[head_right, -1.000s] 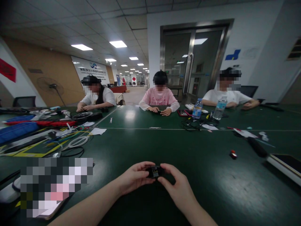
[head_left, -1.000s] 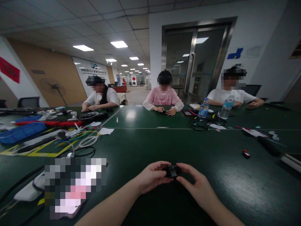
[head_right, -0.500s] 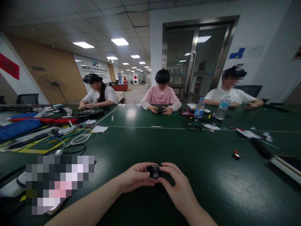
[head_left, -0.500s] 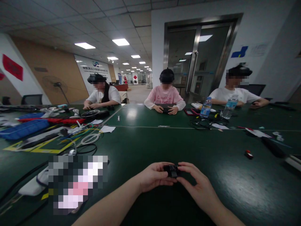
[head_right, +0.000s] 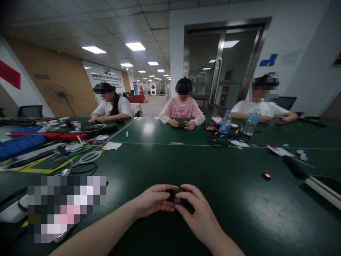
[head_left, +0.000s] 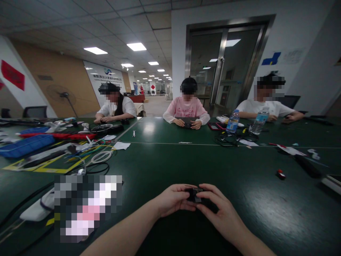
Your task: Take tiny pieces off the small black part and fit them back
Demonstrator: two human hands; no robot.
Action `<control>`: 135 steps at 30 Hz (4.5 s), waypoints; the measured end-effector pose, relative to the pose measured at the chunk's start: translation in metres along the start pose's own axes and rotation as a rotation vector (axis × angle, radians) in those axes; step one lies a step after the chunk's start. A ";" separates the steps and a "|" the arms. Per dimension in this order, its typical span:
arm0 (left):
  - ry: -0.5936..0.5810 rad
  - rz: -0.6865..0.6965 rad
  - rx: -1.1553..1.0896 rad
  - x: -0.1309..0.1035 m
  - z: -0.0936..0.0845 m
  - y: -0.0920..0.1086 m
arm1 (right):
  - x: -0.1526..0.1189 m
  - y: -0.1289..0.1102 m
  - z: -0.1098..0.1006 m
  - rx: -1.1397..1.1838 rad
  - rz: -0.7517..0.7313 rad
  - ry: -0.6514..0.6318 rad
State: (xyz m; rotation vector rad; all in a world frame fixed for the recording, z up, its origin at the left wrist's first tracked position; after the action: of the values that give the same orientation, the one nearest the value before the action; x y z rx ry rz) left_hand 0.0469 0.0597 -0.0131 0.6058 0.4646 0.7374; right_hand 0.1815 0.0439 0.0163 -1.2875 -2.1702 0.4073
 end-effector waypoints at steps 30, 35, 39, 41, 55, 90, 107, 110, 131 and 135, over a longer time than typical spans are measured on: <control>0.062 0.034 -0.076 -0.001 -0.006 0.004 | -0.002 0.009 -0.023 0.032 0.011 0.266; 0.126 0.062 -0.074 -0.002 -0.009 0.008 | -0.003 0.021 -0.028 0.010 0.093 0.316; 0.124 0.065 -0.075 -0.001 -0.009 0.010 | -0.005 0.030 -0.033 0.032 0.201 0.412; 0.113 0.065 -0.080 -0.001 -0.010 0.010 | -0.007 0.034 -0.036 0.052 0.251 0.461; 0.141 0.052 -0.090 -0.003 -0.008 0.011 | -0.009 0.039 -0.039 0.100 0.333 0.496; 0.127 0.043 -0.080 -0.001 -0.014 0.008 | -0.006 0.030 -0.034 -0.001 0.225 0.443; 0.113 0.036 0.017 0.001 -0.005 0.003 | -0.001 -0.013 -0.015 -0.237 -0.265 0.249; 0.092 0.024 0.021 0.002 -0.004 0.003 | -0.001 -0.016 -0.009 -0.316 -0.266 0.226; -0.060 0.053 0.136 -0.001 -0.006 0.005 | -0.001 0.003 -0.001 -0.030 -0.029 -0.005; -0.108 0.073 0.243 -0.001 -0.004 0.005 | -0.001 0.005 -0.004 0.047 0.058 -0.002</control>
State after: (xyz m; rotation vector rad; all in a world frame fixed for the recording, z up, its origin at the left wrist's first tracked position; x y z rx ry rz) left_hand 0.0419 0.0628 -0.0126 0.8892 0.4371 0.7190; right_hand 0.1876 0.0451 0.0164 -1.3265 -2.1167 0.4806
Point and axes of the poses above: each hand's wrist, its own x-axis towards the middle knuckle, its own z-axis out of the palm, y = z × x, the point moved 6 cm from there along x, towards the middle knuckle, and after that the axes turned 14 degrees about -x, right-handed, at the moved point
